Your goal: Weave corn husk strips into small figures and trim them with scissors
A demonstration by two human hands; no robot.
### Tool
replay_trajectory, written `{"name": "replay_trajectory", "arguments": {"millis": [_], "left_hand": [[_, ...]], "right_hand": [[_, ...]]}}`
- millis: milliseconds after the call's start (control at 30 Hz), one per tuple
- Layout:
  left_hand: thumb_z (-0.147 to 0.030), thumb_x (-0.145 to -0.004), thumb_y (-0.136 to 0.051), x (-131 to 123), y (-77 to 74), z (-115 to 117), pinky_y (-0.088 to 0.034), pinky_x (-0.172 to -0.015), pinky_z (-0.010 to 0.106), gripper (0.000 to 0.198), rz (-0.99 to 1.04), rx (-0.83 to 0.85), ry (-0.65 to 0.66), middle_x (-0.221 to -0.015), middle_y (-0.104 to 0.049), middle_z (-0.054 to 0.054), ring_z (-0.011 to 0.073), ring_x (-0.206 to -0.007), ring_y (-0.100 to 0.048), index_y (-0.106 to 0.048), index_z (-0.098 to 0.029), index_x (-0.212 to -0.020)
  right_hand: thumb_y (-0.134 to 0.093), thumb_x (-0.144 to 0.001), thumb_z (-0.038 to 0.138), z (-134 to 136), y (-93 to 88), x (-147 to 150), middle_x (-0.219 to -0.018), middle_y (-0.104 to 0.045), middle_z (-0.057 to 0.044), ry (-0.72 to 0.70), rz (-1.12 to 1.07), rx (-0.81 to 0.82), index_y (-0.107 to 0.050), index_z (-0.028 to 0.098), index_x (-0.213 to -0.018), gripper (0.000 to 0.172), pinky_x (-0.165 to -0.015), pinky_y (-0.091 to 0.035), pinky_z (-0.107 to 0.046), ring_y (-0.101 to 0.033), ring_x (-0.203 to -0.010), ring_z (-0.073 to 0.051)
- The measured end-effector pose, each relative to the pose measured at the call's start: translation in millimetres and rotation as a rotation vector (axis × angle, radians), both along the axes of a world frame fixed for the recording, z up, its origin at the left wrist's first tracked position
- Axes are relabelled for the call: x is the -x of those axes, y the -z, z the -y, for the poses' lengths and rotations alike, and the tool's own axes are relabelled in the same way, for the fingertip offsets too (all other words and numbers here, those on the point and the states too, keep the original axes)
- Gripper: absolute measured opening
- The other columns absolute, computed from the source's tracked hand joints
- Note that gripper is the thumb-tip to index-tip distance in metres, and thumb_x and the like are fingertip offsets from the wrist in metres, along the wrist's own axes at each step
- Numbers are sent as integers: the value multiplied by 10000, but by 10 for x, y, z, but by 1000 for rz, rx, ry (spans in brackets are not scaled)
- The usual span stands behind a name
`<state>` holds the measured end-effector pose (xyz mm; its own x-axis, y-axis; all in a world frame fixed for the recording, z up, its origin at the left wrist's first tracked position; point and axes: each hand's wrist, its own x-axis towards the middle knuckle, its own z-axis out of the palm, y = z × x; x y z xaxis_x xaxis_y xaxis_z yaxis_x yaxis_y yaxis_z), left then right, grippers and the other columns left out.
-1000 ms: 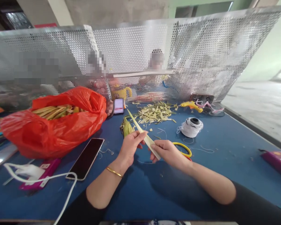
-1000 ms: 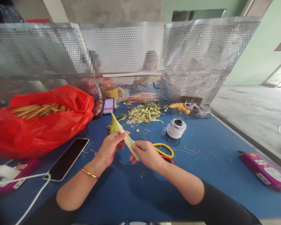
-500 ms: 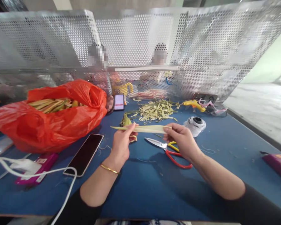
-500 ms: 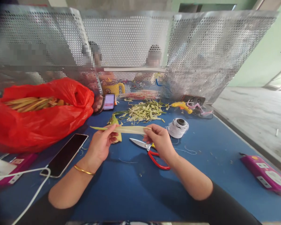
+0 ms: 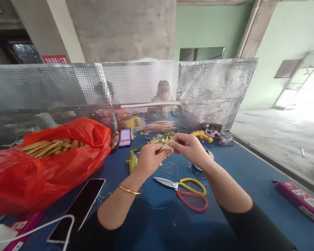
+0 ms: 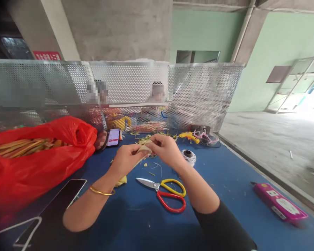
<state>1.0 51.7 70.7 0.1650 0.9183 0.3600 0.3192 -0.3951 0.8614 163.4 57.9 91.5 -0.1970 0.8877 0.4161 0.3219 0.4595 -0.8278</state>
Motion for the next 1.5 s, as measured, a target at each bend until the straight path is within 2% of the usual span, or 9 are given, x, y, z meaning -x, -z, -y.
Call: {"name": "replay_trajectory", "arguments": {"millis": [67,133,267,367,500,700,867,1233,1500], "left_hand": [[-372,-712,-680,-15,62,-24,-273,-464,240,207,160,90,-55,-495,-525,-30,98,-469,-401,-718,-183,-636],[-393,-650,-727,-21,121,-48,-302,-473,233,220,384,188,-89,-532,-553,-28,92,-480,-424,-721,-173,-669],[-372,-482,-830,-97,196,-63,-368,-506,231,295,704,368,-83,-570,-596,-17,97,-516,-485,-694,-160,-636],[-329,-427,-856,-184,219,-35,-383,-526,219,308,792,379,-65,-572,-600,-24,82,-527,-486,-663,-154,-592],[-332,-506,-831,-221,207,12,-410,-557,221,281,744,361,-39,-611,-621,-13,89,-561,-518,-663,-149,-640],[-271,-657,-724,-140,188,-21,-418,-564,216,123,627,106,-94,-678,-657,3,103,-609,-544,-680,-168,-708],[-270,-693,-676,-88,178,-51,-413,-523,219,106,550,120,-122,-627,-649,-2,108,-564,-530,-700,-168,-682],[-249,-720,-656,-43,110,-43,-477,-565,236,111,463,193,-42,-651,-686,26,137,-620,-595,-725,-166,-697],[-253,-746,-644,-16,159,-68,-447,-533,239,128,363,86,-51,-619,-660,16,125,-556,-555,-743,-173,-741]], "right_hand": [[-605,-755,353,-17,29,54,-595,-577,20,83,-169,0,-593,197,-770,157,-531,-418,-268,-540,-537,-117],[-631,-734,370,-32,70,95,-628,-586,14,147,-266,14,-592,194,-814,197,-544,-430,-275,-557,-562,-125],[-738,-620,381,-59,195,186,-697,-600,4,106,-316,67,-585,187,-801,306,-599,-437,-283,-545,-632,-129],[-719,-638,353,-70,302,256,-682,-576,20,85,-324,75,-570,190,-765,255,-608,-422,-279,-519,-632,-121],[-655,-690,345,-73,339,253,-617,-526,39,103,-344,59,-558,193,-700,180,-565,-385,-264,-473,-587,-110],[-692,-685,356,-23,231,194,-569,-479,53,-15,-163,91,-548,185,-653,226,-504,-326,-243,-410,-537,-87],[-653,-727,329,6,242,231,-621,-546,32,33,-210,16,-564,191,-714,164,-538,-383,-252,-476,-575,-101],[-613,-728,291,-34,279,201,-622,-562,23,78,-141,-52,-576,195,-696,107,-564,-401,-264,-492,-600,-119],[-628,-740,279,-14,259,205,-629,-573,22,73,-91,-77,-570,194,-700,111,-573,-393,-265,-498,-602,-115]]}}
